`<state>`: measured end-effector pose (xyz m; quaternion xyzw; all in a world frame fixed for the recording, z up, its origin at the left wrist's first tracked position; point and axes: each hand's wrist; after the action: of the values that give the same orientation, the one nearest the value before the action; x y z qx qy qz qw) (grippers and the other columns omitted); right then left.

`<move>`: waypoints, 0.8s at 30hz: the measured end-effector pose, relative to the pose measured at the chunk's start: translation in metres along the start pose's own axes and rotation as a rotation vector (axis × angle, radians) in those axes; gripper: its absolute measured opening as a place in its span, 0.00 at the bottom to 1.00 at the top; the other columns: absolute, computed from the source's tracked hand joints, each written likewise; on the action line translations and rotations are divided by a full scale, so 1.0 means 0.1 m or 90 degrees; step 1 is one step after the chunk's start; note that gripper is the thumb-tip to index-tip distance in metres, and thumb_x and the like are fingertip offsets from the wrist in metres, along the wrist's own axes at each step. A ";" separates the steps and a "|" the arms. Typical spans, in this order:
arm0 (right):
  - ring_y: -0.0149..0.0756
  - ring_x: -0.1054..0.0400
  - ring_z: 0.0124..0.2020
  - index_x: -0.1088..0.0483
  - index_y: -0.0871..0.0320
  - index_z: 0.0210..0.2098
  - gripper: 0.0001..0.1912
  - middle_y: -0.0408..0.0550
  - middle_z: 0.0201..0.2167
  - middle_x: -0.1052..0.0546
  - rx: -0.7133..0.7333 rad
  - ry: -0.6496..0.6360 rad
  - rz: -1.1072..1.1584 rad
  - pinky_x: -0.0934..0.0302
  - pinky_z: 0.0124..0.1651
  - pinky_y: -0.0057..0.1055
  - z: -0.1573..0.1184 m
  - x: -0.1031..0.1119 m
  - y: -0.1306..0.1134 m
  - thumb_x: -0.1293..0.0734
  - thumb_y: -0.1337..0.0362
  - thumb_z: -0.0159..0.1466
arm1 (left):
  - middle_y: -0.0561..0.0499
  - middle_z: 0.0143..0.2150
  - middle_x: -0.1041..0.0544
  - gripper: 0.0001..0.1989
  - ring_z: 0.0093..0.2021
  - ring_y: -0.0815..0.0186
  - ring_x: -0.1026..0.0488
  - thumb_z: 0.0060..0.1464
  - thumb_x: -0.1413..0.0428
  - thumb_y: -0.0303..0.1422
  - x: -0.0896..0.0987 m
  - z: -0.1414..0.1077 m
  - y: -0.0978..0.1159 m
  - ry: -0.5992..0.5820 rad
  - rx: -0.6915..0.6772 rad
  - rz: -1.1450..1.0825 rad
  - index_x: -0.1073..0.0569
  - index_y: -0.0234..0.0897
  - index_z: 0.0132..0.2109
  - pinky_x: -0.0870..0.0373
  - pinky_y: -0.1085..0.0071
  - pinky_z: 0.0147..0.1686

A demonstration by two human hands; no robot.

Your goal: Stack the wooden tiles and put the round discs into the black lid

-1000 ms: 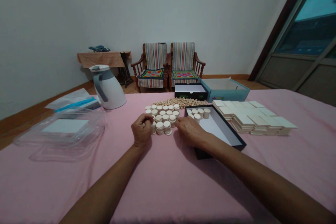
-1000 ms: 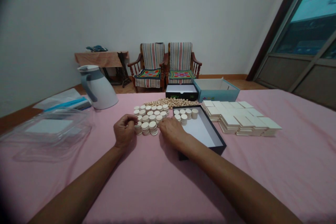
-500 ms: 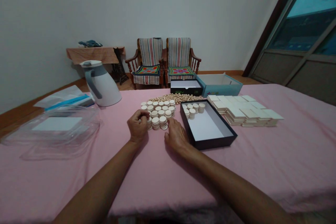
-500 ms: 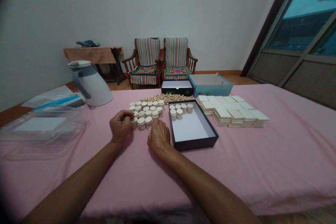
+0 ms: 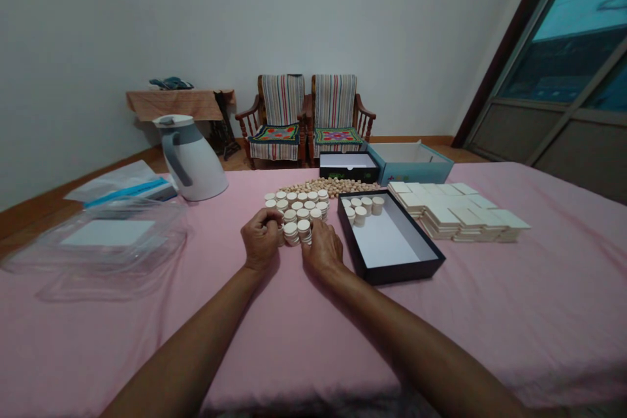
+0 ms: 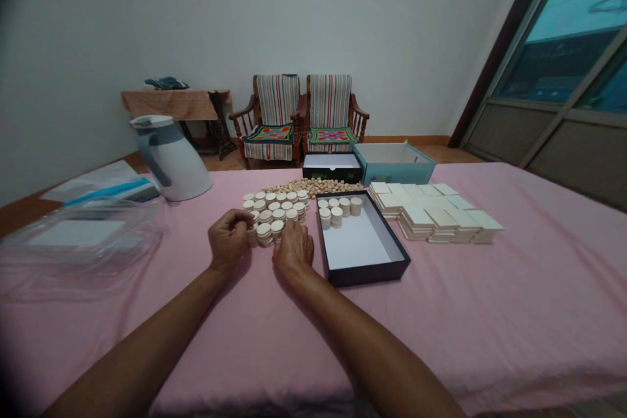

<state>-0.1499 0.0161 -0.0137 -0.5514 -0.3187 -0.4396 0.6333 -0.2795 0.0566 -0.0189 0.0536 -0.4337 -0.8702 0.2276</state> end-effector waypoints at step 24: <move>0.42 0.35 0.43 0.35 0.57 0.40 0.11 0.52 0.40 0.27 0.004 0.084 0.123 0.43 0.44 0.35 -0.08 0.00 0.10 0.37 0.62 0.58 | 0.46 0.43 0.21 0.20 0.46 0.55 0.30 0.45 0.48 0.23 0.07 0.02 0.25 -0.277 -0.259 0.286 0.24 0.37 0.47 0.37 0.57 0.48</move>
<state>-0.1413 0.0085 -0.0197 -0.5479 -0.2230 -0.4105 0.6939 -0.2776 0.0419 0.0022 -0.2755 -0.2909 -0.8581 0.3212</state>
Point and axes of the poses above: each hand's wrist, its own z-axis towards the middle knuckle, its own x-axis out of the back of the hand, y = z × x
